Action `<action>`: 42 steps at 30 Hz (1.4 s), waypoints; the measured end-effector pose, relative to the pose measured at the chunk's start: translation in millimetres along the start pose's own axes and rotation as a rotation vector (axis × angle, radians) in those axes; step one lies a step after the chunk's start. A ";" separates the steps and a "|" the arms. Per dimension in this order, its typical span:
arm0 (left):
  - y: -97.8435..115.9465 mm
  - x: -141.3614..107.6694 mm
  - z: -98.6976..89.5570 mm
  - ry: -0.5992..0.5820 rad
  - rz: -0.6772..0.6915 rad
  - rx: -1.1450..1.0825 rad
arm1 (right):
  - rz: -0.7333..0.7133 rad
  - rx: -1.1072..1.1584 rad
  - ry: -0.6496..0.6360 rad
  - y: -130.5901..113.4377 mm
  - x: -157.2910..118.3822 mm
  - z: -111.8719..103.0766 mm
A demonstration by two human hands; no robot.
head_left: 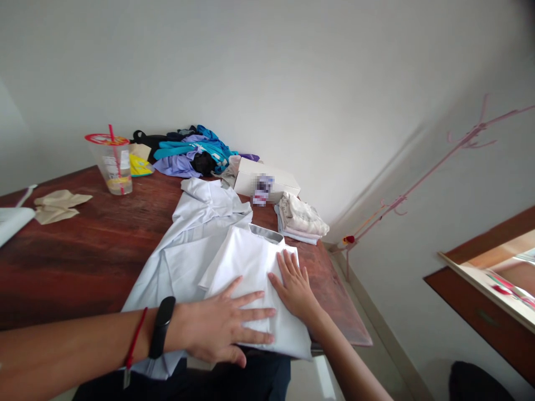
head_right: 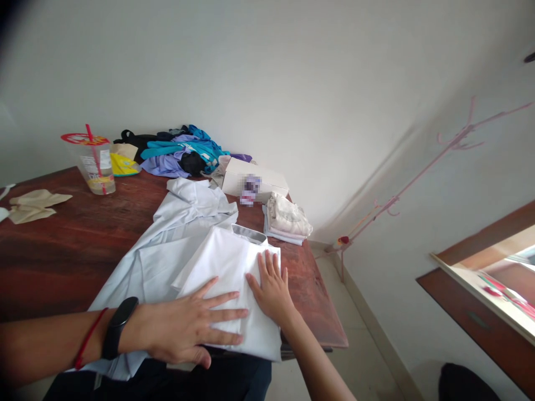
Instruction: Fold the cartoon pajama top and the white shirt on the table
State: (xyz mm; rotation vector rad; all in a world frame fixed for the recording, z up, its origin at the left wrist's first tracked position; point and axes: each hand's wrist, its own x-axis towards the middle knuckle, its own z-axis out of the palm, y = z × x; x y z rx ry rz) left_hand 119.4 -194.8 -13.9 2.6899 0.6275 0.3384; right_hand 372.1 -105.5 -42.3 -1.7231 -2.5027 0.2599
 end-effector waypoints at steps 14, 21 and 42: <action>-38.7 5.8 -31.8 0.004 -0.148 -0.833 | -0.379 -0.043 -0.087 -21.6 -20.8 -5.7; -49.6 12.1 -32.5 0.134 -0.327 -0.945 | -0.306 0.019 -0.207 -29.8 -23.0 -18.7; -125.8 2.5 -24.1 0.715 -0.493 -0.145 | 0.452 1.380 0.138 46.4 -33.2 -32.6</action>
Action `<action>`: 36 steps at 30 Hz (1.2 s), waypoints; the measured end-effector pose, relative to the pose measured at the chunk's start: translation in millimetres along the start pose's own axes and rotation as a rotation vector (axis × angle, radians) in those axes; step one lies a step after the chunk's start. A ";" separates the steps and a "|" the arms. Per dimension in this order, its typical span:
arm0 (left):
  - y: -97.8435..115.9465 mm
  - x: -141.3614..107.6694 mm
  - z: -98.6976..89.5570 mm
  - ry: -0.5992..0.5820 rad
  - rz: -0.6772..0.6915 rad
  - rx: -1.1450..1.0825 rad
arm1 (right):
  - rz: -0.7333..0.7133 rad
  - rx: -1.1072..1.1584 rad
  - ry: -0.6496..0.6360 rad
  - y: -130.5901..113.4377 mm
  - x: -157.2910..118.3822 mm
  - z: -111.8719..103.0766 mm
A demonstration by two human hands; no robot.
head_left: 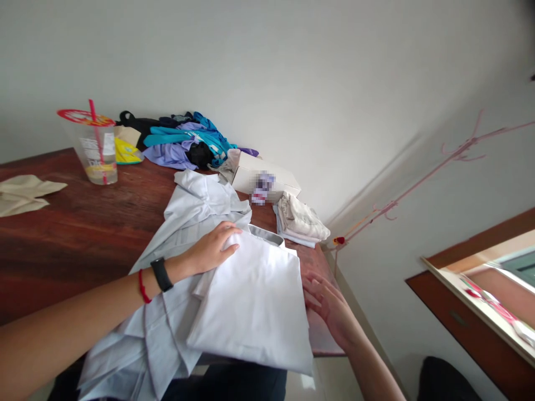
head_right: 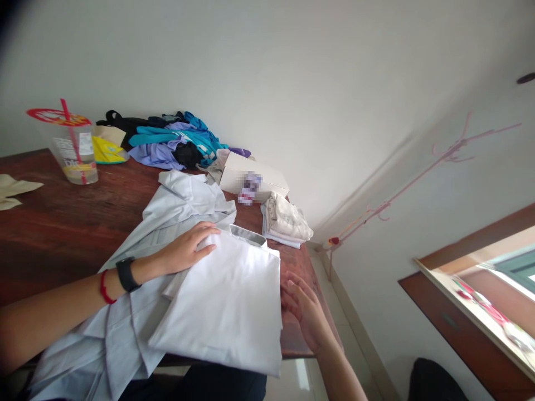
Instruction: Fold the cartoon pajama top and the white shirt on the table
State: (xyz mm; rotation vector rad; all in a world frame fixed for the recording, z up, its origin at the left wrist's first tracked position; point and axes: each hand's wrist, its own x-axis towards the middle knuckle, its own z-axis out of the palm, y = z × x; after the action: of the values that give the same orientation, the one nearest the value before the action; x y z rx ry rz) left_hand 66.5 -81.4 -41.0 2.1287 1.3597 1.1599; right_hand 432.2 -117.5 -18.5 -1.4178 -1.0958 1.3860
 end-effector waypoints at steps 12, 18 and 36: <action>13.2 1.5 -24.3 -0.161 -0.652 -0.738 | 0.232 0.037 -0.281 -8.5 4.3 13.0; 24.7 1.6 -34.2 -0.370 -0.683 -0.940 | 0.061 0.069 -0.152 -8.4 5.7 33.0; 69.5 10.2 -27.3 -0.498 -0.825 -0.963 | 0.106 0.259 -0.036 0.5 -0.7 15.3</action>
State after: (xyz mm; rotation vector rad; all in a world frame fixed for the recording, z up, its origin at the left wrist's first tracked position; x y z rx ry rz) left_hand 87.0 -108.7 26.1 0.9123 0.9573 0.6377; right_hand 416.9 -118.3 -19.2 -1.2815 -0.8380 1.5724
